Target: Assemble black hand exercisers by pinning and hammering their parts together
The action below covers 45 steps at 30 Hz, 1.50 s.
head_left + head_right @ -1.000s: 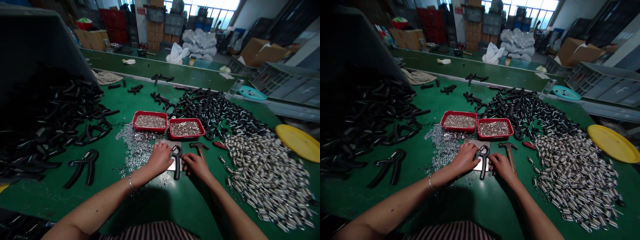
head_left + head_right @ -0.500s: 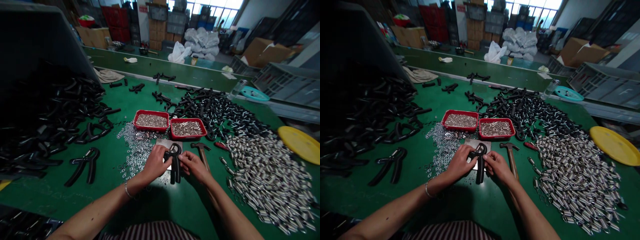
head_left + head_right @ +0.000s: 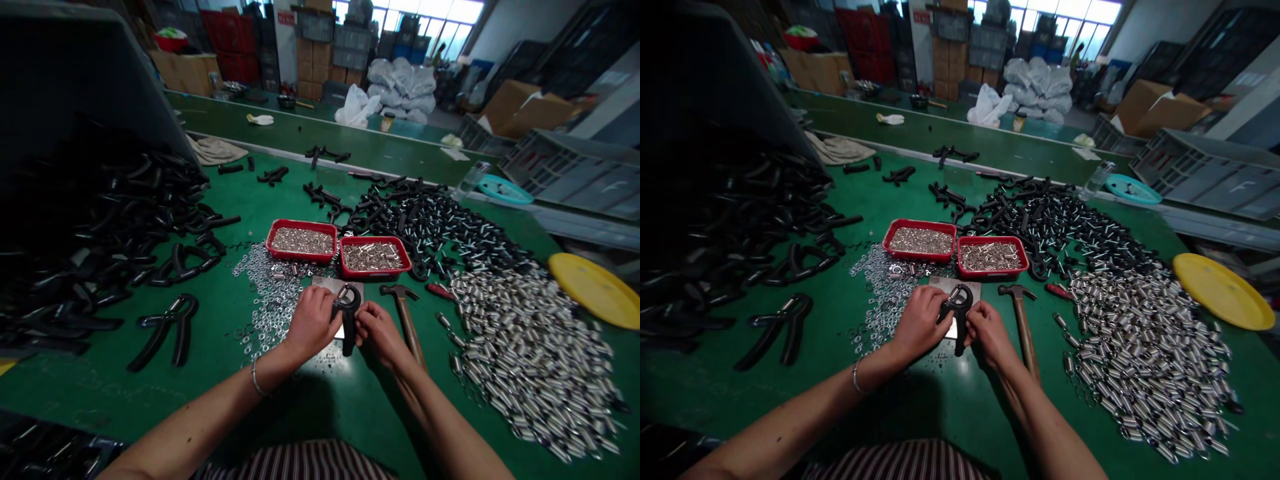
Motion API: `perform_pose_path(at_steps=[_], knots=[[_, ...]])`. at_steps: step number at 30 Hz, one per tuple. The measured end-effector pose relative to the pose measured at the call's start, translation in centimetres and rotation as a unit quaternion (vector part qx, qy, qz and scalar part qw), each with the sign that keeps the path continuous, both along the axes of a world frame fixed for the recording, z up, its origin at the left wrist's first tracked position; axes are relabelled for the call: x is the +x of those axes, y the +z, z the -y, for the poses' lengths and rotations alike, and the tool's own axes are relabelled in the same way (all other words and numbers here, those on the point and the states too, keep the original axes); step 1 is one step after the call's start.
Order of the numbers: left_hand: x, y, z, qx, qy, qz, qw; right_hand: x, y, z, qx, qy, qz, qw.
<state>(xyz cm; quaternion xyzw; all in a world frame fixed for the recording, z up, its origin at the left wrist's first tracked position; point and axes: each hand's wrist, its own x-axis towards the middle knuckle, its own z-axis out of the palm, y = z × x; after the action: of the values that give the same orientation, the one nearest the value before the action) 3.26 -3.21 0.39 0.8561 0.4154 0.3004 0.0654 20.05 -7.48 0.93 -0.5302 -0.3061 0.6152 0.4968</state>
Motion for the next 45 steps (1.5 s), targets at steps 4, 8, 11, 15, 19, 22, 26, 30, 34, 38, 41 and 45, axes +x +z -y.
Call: perform_pose_path(at_steps=[4,8,11,15,19,22,26,30,34,38,41,45], knots=[[0.1,-0.4,0.0,-0.016,-0.009,0.011,1.000,-0.2,-0.6,0.3,-0.012,-0.031,-0.022,0.999],[0.2,-0.8,0.0,-0.052,-0.005,0.036,0.998,0.1,-1.0,0.6,-0.018,-0.037,-0.040,0.998],[0.2,-1.0,0.1,-0.077,0.003,0.047,0.996,0.5,-0.8,0.9,-0.021,-0.017,-0.063,0.998],[0.1,-0.5,0.3,-0.063,-0.004,0.046,0.997,1.0,0.2,1.2,-0.006,0.047,-0.023,0.999],[-0.6,0.5,1.1,-0.050,-0.008,0.070,0.996,1.2,1.4,1.8,0.026,0.069,0.035,0.997],[-1.5,0.6,1.9,-0.047,-0.023,0.095,0.994,0.4,1.6,3.0,0.011,0.065,0.049,0.997],[-2.4,0.3,3.5,-0.105,-0.040,0.128,0.985,-2.2,0.8,4.9,-0.027,-0.004,0.019,0.999],[-2.4,0.9,4.9,-0.294,-0.084,0.210,0.928,-2.8,-0.2,6.3,-0.069,-0.005,-0.045,0.997],[-3.2,2.1,4.4,-0.511,-0.089,0.342,0.784,2.6,-0.1,7.0,-0.066,0.011,0.235,0.970],[-4.0,2.5,3.3,-0.601,-0.075,0.481,0.633,6.3,0.7,6.7,0.098,0.015,0.535,0.839],[-3.4,2.6,3.4,-0.645,-0.088,0.532,0.542,4.3,0.2,5.6,0.203,0.120,0.560,0.794],[-2.6,2.4,3.8,-0.680,-0.088,0.557,0.468,1.4,-2.0,4.4,0.203,0.171,0.600,0.754]])
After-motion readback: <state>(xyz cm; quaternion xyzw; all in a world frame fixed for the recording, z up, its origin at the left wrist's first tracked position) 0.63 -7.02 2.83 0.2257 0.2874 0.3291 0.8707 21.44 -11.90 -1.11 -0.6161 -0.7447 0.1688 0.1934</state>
